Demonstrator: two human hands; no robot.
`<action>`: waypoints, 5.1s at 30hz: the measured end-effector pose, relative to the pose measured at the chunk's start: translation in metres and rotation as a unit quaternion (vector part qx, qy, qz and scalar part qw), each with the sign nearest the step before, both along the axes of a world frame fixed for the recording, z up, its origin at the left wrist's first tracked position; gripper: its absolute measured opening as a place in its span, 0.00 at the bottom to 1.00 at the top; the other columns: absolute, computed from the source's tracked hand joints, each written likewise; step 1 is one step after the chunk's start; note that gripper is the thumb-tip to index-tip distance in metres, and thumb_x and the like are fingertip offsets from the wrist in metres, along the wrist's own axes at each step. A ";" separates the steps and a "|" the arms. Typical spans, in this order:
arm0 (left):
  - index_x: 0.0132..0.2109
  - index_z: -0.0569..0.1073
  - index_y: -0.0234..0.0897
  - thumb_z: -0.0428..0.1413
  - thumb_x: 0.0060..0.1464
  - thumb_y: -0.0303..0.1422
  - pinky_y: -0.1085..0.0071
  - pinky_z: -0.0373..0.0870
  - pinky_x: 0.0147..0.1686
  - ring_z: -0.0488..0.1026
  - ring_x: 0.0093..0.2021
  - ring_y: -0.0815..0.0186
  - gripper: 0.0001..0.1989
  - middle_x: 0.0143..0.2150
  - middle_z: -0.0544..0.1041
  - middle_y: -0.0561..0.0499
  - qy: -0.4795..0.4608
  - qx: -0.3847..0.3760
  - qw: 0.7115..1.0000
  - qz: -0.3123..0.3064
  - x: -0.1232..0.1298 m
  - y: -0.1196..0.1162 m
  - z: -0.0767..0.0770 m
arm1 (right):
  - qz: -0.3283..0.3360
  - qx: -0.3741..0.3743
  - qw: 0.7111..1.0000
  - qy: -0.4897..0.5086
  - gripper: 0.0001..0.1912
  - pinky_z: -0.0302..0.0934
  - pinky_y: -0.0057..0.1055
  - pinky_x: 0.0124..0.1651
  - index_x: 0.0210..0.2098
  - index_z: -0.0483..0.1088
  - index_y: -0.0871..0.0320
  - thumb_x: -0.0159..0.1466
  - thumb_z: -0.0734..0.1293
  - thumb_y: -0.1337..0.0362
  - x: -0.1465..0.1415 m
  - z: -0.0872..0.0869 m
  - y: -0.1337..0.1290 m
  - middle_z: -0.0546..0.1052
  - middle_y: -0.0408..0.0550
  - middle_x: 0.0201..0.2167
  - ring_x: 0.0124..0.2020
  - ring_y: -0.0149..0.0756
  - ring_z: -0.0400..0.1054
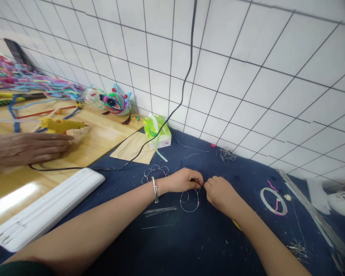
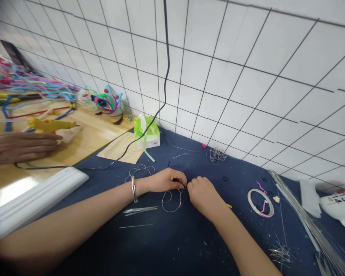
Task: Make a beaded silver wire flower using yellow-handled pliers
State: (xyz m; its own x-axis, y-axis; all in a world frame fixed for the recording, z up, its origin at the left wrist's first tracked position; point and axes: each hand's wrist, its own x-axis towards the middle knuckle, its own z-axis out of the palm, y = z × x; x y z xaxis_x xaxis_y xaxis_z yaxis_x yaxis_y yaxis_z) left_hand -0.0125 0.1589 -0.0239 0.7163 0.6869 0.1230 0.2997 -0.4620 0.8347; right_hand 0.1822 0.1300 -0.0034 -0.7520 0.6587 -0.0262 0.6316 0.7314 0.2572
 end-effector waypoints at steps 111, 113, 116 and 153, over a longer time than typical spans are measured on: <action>0.35 0.62 0.34 0.48 0.56 0.34 0.79 0.59 0.22 0.65 0.21 0.77 0.07 0.29 0.70 0.53 -0.297 -0.238 0.917 0.120 0.020 -0.020 0.005 | -0.175 -0.456 0.689 0.536 0.09 0.57 0.24 0.25 0.33 0.63 0.58 0.61 0.59 0.58 0.021 0.007 0.009 0.72 0.45 0.28 0.25 0.27 0.65; 0.34 0.62 0.34 0.47 0.56 0.34 0.79 0.59 0.23 0.63 0.21 0.77 0.07 0.28 0.69 0.54 -0.291 -0.216 0.922 0.135 0.022 -0.021 0.005 | -0.179 -0.487 0.685 0.512 0.10 0.54 0.23 0.21 0.34 0.63 0.58 0.61 0.58 0.58 0.018 0.007 0.006 0.73 0.45 0.28 0.22 0.27 0.64; 0.35 0.62 0.34 0.46 0.57 0.33 0.78 0.60 0.24 0.63 0.21 0.77 0.06 0.28 0.68 0.54 -0.277 -0.185 0.930 0.155 0.024 -0.023 0.004 | -0.180 -0.507 0.693 0.480 0.09 0.53 0.22 0.20 0.35 0.63 0.58 0.61 0.57 0.59 0.013 0.008 -0.001 0.73 0.43 0.23 0.18 0.25 0.62; 0.34 0.69 0.32 0.54 0.49 0.31 0.73 0.66 0.31 0.70 0.27 0.72 0.06 0.30 0.72 0.50 -0.236 -0.268 0.926 0.123 0.012 -0.013 0.004 | -0.185 -0.462 0.704 0.506 0.03 0.58 0.23 0.22 0.30 0.62 0.58 0.57 0.62 0.64 0.010 0.008 -0.001 0.71 0.41 0.24 0.19 0.25 0.63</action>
